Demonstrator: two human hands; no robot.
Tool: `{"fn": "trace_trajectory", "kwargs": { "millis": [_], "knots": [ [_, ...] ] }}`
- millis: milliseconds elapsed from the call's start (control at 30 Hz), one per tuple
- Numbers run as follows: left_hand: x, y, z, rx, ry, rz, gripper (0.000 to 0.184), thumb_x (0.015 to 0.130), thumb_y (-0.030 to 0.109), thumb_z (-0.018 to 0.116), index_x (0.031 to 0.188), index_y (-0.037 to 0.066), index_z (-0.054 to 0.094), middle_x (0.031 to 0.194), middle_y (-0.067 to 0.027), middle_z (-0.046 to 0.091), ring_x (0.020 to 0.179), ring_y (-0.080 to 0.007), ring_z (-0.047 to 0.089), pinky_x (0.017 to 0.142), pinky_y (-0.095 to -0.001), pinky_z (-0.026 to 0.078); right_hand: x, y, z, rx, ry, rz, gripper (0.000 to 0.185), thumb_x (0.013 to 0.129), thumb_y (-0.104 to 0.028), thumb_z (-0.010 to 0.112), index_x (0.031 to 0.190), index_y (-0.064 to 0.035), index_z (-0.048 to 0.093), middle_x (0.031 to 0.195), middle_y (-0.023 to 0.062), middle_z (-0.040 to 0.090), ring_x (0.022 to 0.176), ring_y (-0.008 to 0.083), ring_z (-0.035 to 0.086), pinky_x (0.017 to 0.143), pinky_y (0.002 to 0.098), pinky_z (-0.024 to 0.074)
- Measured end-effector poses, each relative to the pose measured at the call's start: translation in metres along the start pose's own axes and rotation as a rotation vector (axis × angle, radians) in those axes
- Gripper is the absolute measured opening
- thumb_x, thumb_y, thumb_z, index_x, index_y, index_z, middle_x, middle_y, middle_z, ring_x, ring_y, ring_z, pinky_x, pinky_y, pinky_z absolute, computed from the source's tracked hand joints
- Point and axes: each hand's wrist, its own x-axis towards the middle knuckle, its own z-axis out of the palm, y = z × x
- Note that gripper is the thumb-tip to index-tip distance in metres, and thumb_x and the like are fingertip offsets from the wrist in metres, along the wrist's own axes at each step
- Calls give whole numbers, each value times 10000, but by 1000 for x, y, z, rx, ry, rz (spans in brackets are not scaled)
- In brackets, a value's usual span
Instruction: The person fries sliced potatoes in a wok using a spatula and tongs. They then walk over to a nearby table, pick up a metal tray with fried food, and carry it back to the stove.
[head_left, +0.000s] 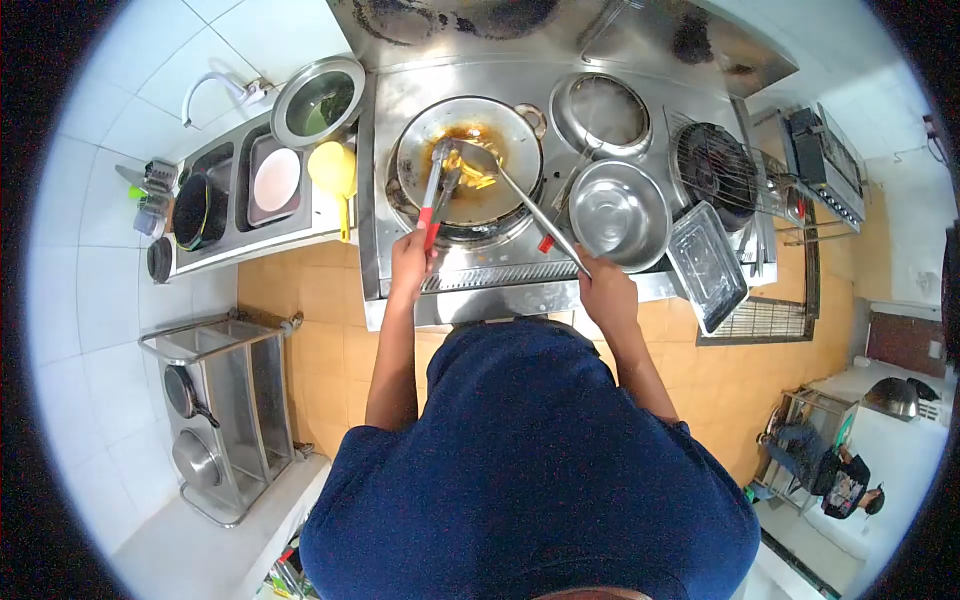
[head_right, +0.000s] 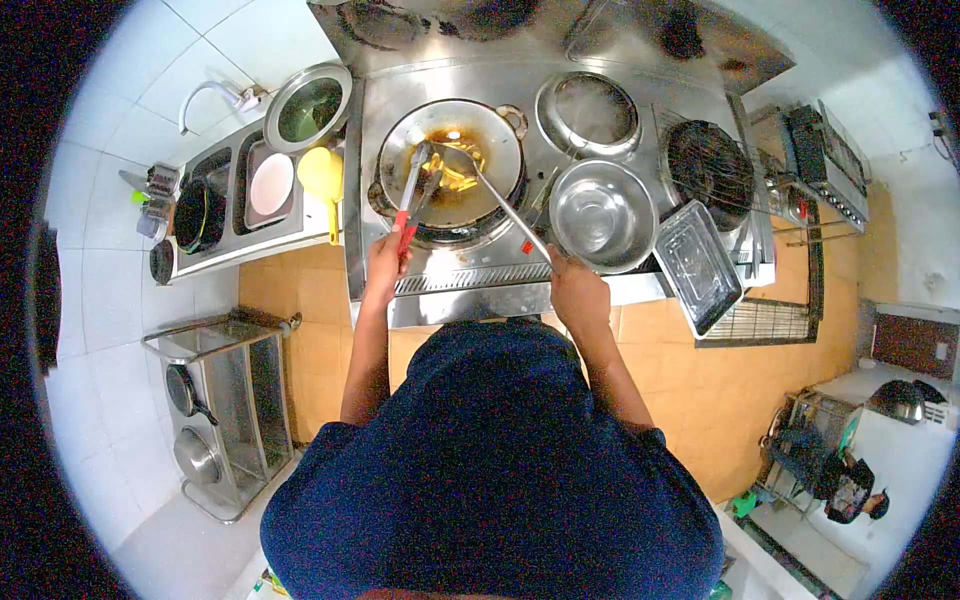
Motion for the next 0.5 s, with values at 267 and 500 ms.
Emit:
{"fn": "trace_trajectory", "kwargs": {
  "millis": [267, 500],
  "knots": [
    [13, -7, -13, 465, 198, 311, 537, 943, 444, 505, 686, -22, 575, 549, -110, 531, 485, -188, 492, 482, -358, 369, 13, 21, 7, 44, 69, 70, 469, 826, -170, 612, 1292, -165, 559, 942, 204, 643, 841, 361, 634, 721, 471, 505],
    [32, -28, 0, 532, 172, 316, 564, 937, 436, 514, 689, -64, 598, 566, -155, 554, 548, -222, 533, 533, -389, 393, 22, 38, 70, 312, -1, -33, 455, 810, -104, 619, 1248, 5, 560, 1019, 261, 641, 936, 409, 623, 815, 431, 500]
  ]
}}
